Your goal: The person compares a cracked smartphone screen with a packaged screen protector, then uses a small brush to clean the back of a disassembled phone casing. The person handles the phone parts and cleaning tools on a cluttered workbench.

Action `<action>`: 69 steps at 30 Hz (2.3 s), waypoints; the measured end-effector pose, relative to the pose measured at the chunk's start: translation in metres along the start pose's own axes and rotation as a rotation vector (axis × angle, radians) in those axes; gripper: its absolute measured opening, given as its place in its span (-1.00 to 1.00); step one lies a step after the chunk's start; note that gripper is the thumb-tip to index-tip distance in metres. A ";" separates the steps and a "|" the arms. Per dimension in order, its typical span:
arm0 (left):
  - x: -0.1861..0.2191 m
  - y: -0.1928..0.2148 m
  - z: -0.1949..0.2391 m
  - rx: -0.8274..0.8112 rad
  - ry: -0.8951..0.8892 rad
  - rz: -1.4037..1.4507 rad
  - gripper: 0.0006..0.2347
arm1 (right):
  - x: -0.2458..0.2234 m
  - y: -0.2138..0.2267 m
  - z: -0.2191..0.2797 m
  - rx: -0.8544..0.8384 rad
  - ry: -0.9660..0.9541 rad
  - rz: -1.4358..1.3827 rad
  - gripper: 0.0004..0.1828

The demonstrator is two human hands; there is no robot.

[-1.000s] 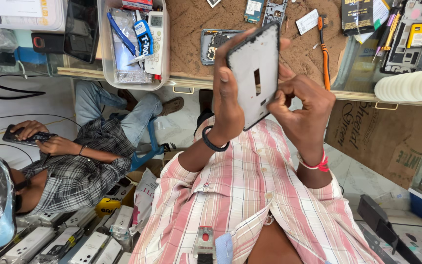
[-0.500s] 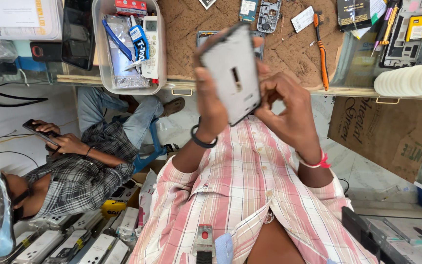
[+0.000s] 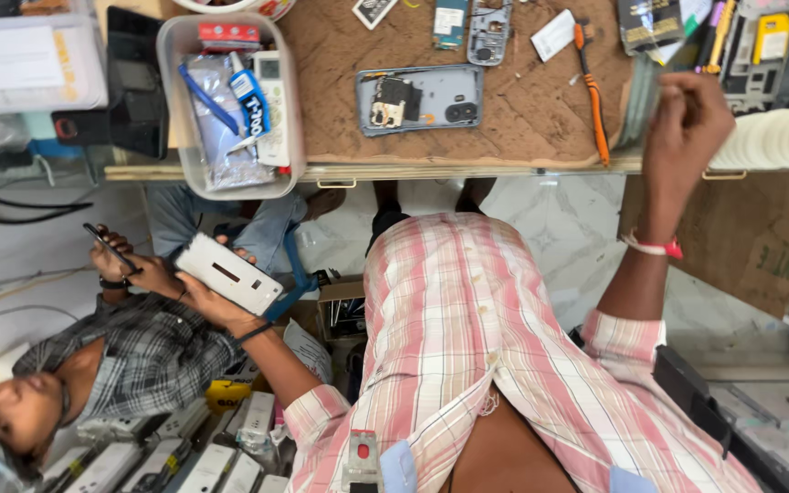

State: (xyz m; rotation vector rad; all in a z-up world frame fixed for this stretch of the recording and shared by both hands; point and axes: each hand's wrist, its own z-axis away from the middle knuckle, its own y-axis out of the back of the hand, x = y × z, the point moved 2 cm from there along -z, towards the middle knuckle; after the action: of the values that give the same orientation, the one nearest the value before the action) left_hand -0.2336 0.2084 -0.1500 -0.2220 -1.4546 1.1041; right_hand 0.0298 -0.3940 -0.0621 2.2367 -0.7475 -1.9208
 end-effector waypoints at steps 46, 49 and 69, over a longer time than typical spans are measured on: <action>-0.072 0.011 -0.013 0.544 0.127 -0.010 -0.53 | -0.028 0.003 -0.036 -0.099 -0.366 -0.970 -0.83; -0.083 0.016 -0.010 0.483 0.062 -0.111 -0.57 | -0.055 -0.022 -0.028 -0.182 -0.350 -0.992 -0.75; -0.107 -0.023 0.008 -0.313 0.030 0.449 -0.29 | -0.135 -0.159 0.069 -0.938 -0.280 -0.513 -0.71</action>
State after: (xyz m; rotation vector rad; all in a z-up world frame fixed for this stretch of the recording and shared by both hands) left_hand -0.2034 0.1175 -0.2045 -0.8137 -1.5888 1.2127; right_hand 0.0006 -0.1812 -0.0147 1.6325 0.6892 -2.1322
